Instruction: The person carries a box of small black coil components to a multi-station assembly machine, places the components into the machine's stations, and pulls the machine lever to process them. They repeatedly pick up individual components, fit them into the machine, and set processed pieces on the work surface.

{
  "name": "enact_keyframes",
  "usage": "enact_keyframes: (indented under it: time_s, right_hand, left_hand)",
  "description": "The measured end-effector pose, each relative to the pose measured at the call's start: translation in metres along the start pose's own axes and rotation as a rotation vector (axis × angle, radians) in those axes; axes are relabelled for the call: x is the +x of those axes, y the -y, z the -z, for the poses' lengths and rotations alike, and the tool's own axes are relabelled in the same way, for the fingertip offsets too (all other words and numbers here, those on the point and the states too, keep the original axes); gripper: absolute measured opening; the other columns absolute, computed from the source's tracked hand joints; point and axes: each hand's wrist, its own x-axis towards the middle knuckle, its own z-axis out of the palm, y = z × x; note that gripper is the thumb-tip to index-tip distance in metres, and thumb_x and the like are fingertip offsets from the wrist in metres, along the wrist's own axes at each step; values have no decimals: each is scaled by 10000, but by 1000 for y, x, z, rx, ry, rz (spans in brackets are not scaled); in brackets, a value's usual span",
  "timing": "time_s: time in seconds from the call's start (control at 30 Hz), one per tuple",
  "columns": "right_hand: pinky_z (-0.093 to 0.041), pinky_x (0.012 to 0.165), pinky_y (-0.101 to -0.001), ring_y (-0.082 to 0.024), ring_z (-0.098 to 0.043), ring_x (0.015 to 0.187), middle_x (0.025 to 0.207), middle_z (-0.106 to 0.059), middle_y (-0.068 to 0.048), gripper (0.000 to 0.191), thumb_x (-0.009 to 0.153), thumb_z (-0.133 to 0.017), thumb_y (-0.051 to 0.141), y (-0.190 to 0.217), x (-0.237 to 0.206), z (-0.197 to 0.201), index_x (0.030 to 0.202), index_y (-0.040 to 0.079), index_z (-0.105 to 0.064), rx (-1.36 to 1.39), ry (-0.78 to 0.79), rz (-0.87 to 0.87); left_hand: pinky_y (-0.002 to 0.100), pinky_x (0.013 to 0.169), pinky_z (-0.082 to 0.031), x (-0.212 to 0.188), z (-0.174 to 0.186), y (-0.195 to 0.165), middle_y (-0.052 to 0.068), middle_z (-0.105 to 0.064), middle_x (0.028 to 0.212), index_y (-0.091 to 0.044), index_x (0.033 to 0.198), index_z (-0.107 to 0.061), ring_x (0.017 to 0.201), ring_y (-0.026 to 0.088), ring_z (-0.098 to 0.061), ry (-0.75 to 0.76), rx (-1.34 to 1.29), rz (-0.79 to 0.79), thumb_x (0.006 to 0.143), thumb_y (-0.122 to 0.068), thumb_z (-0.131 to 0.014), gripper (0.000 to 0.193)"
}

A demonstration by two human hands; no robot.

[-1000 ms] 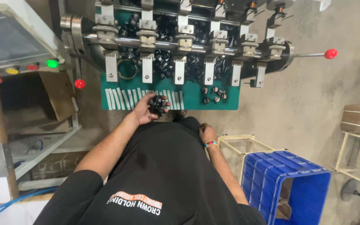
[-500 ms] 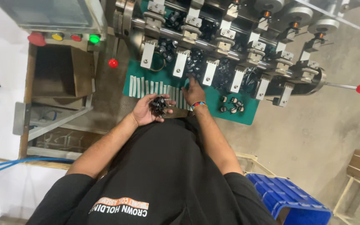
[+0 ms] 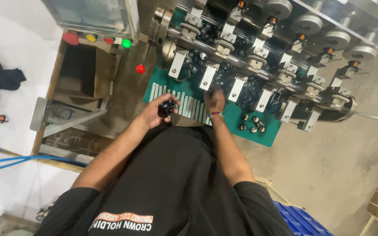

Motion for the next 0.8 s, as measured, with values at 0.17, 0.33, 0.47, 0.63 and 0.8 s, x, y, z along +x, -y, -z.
enact_keyframes:
  time_s: [0.17, 0.33, 0.47, 0.63, 0.8]
  right_hand:
    - [-606, 825, -332, -195, -702, 1024, 1172, -670, -123, 511, 877, -714, 28, -15, -46, 14, 1349, 71, -521, 463, 93, -81]
    - [-554, 928, -319, -172, -636, 1146, 1310, -636, -123, 556, 919, -621, -16, -26, -80, 33, 1439, 26, -430, 759, 197, -106]
    - [-556, 994, -315, -170, -657, 1151, 1288, -663, -118, 600, 911, -612, 9, -38, -89, 53, 1473, 39, -403, 743, 198, -79]
    - [-541, 943, -306, -144, -625, 1124, 1232, -631, -74, 563, 929, -739, 90, -73, -102, 82, 1422, 16, -477, 689, 136, -111]
    - [-549, 798, -290, -107, -659, 905, 1015, -708, -29, 306, 991, -713, 111, -124, -123, 116, 1262, 0, -628, 919, 203, -327]
  left_hand:
    - [257, 434, -490, 16, -10, 21, 35, -668, 960, -89, 1096, -650, 788, 121, -707, -192, 429, 182, 1000, -375, -601, 306]
    - [248, 435, -501, 48, -37, 36, 4, -651, 865, -138, 1108, -661, 705, 99, -667, -168, 615, 313, 948, -423, -623, 329]
    - [243, 440, -497, 74, -56, 52, 11, -675, 819, -98, 1067, -674, 665, 109, -644, -88, 689, 404, 974, -431, -658, 346]
    - [232, 392, -451, 98, -77, 80, 37, -723, 838, -78, 1036, -695, 698, 113, -708, 57, 459, 455, 990, -422, -627, 353]
    - [229, 381, -443, 120, -109, 123, 47, -723, 821, -79, 1019, -689, 675, 119, -699, 131, 430, 577, 1021, -476, -572, 413]
